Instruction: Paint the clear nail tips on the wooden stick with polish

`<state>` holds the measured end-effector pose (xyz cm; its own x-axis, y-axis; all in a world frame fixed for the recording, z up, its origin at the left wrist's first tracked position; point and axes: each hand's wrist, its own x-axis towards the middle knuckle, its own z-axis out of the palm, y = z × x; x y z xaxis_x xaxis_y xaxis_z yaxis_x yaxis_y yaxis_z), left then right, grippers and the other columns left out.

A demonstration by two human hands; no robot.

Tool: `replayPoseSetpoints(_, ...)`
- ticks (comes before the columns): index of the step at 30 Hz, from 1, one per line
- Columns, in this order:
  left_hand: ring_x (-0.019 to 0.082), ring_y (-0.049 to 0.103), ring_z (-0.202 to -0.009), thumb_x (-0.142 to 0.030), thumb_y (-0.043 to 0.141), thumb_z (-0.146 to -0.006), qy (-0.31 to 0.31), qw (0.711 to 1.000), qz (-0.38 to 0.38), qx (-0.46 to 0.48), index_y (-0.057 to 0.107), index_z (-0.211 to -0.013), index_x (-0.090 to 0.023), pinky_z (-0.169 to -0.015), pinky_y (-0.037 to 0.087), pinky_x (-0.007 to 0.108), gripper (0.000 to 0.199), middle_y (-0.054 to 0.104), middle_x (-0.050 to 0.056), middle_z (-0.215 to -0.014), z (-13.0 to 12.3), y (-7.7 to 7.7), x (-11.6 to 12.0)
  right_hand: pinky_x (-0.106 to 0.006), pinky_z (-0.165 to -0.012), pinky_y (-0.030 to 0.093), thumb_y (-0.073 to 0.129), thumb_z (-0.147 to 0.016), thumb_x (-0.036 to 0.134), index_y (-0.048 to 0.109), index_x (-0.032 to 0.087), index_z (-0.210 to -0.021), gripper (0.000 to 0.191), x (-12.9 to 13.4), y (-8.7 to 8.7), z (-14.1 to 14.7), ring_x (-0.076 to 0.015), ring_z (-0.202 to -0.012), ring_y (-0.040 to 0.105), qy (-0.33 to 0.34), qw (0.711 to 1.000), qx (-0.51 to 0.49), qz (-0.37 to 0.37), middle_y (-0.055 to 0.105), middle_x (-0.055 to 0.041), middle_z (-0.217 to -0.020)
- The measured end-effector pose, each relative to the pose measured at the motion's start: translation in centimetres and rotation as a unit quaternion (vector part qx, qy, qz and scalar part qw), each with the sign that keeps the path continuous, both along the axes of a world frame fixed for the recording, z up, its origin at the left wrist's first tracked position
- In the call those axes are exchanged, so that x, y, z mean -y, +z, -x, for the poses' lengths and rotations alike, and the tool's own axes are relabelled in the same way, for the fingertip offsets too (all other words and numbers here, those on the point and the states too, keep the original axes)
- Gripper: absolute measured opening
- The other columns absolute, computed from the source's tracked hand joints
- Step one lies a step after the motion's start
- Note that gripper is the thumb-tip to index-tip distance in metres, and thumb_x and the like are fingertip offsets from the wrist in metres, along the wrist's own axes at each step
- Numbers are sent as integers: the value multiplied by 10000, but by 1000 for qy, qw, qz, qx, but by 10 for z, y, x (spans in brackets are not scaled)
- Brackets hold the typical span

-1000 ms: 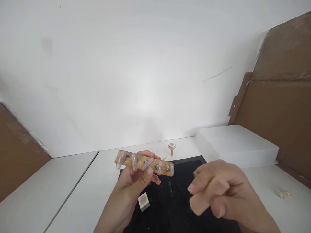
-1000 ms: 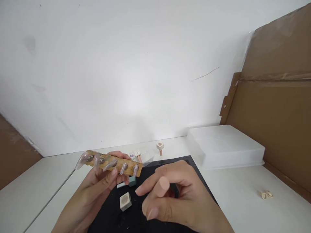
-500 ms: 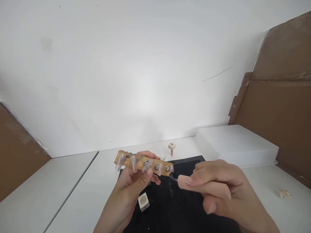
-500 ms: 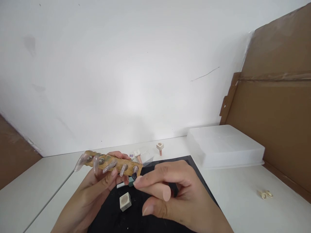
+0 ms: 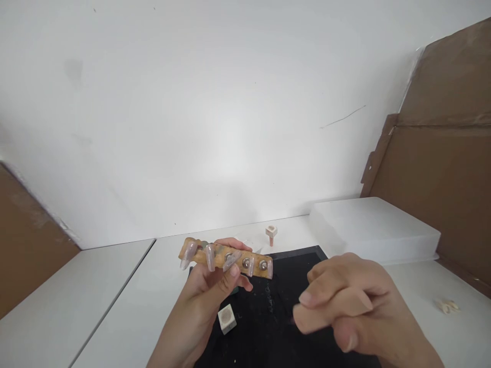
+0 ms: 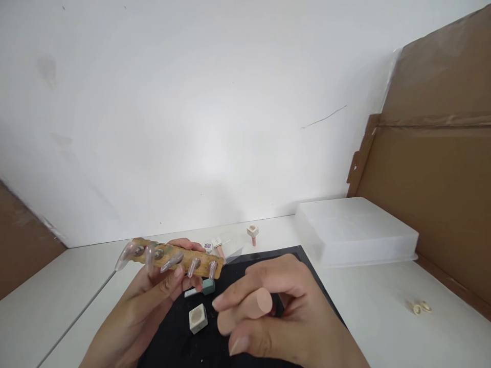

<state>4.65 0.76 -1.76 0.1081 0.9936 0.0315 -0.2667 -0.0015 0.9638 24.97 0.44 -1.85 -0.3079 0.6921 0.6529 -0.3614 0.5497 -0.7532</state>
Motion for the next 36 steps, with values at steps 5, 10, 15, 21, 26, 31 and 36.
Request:
replayPoseSetpoints(5, 180, 581, -773, -380, 756, -779, -2, 1000, -3, 5, 712, -964, -282, -776, 447, 347, 214, 683, 22, -992, 1, -1, 2, -221, -413, 311, 687, -901, 375, 758, 342, -1153, 265, -2, 2, 0, -95, -450, 336, -54, 996, 36, -60, 322, 73, -521)
replayPoseSetpoints(10, 191, 592, -835, -384, 751, -785, -4, 1000, -1, 3, 716, -965, -291, -767, 447, 336, 206, 678, 16, -1026, 1, -2, 3, -227, -446, 331, 674, -912, 376, 740, 364, -1175, 271, 0, -4, 1, -98, -481, 342, -51, 996, 31, -61, 334, 72, -542)
replayPoseSetpoints(15, 182, 587, -819, -396, 754, -782, -7, 1000, -9, 2, 721, -950, -291, -745, 452, 331, 201, 669, 10, -1018, 2, -6, 1, -229, -445, 317, 684, -904, 384, 729, 374, -1185, 285, 0, -13, -2, -104, -488, 356, -80, 995, 29, -53, 304, 75, -539)
replayPoseSetpoints(21, 160, 578, -800, -415, 749, -782, -10, 1000, -5, -6, 710, -960, -296, -749, 461, 311, 218, 660, 2, -1034, 2, -4, 1, -224, -470, 404, 719, -867, 402, 789, 332, -1060, 217, 1, -9, -2, -102, -487, 385, -50, 998, 28, -5, 437, 57, -524)
replayPoseSetpoints(26, 168, 580, -815, -409, 763, -769, -1, 1000, -6, -1, 715, -955, -280, -739, 475, 310, 232, 651, 18, -1042, 1, -5, 1, -227, -483, 428, 727, -860, 406, 792, 352, -1026, 187, 0, -7, -3, -115, -500, 438, -51, 998, 26, -15, 543, 44, -518)
replayPoseSetpoints(31, 166, 581, -817, -409, 770, -764, -4, 1000, -5, 5, 716, -958, -279, -741, 472, 305, 240, 660, 17, -1027, 1, -4, 1, -230, -493, 379, 700, -885, 409, 760, 403, -1102, 226, 1, -2, -6, -103, -536, 478, -110, 990, 65, -59, 573, 44, -635)
replayPoseSetpoints(36, 168, 580, -821, -408, 767, -766, -5, 1000, -5, 0, 712, -947, -279, -744, 466, 305, 229, 649, 15, -1033, 1, -2, 2, -231, -534, 459, 715, -874, 388, 783, 368, -1051, 190, 2, -1, -5, -103, -522, 505, -49, 997, 56, -30, 518, 57, -590)
